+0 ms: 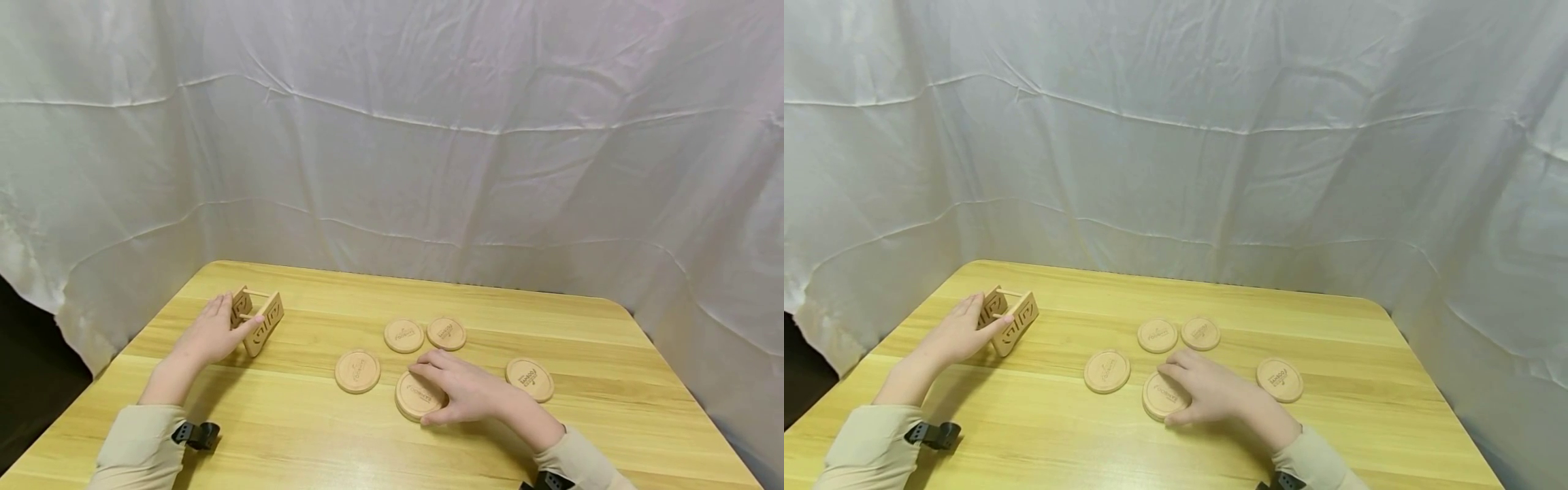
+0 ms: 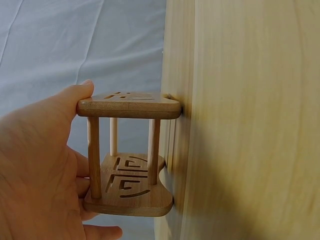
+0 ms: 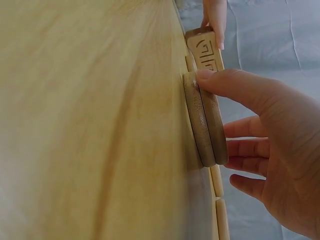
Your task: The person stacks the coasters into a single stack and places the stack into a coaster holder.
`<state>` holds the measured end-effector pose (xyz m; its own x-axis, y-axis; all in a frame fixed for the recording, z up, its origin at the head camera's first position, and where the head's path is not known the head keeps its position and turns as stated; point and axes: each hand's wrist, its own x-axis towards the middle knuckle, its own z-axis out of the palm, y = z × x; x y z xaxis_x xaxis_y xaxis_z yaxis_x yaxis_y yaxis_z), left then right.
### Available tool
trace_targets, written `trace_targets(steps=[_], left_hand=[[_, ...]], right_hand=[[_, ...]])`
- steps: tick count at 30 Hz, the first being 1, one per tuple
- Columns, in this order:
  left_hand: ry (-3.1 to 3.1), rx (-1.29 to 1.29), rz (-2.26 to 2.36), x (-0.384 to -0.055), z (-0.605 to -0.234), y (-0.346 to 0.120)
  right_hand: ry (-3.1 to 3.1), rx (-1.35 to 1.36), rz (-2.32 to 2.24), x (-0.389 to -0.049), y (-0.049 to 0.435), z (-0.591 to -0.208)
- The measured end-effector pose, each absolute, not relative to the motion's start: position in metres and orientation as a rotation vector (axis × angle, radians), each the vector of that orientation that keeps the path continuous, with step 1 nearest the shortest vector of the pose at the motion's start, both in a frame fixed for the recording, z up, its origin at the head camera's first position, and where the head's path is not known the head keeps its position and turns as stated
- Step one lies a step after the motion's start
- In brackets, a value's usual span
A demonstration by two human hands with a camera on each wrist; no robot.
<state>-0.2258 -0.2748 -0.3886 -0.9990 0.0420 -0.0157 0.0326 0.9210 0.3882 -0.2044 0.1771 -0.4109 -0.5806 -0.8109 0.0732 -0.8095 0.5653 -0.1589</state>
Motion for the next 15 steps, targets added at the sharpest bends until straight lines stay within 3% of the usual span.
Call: trace_targets(steps=[15], left_hand=[[3.053,0.057,0.636,-0.2254,-0.3881,-0.2735]], right_hand=[[2.781,-1.378,-0.315,-0.2015,0.1806,-0.4069]])
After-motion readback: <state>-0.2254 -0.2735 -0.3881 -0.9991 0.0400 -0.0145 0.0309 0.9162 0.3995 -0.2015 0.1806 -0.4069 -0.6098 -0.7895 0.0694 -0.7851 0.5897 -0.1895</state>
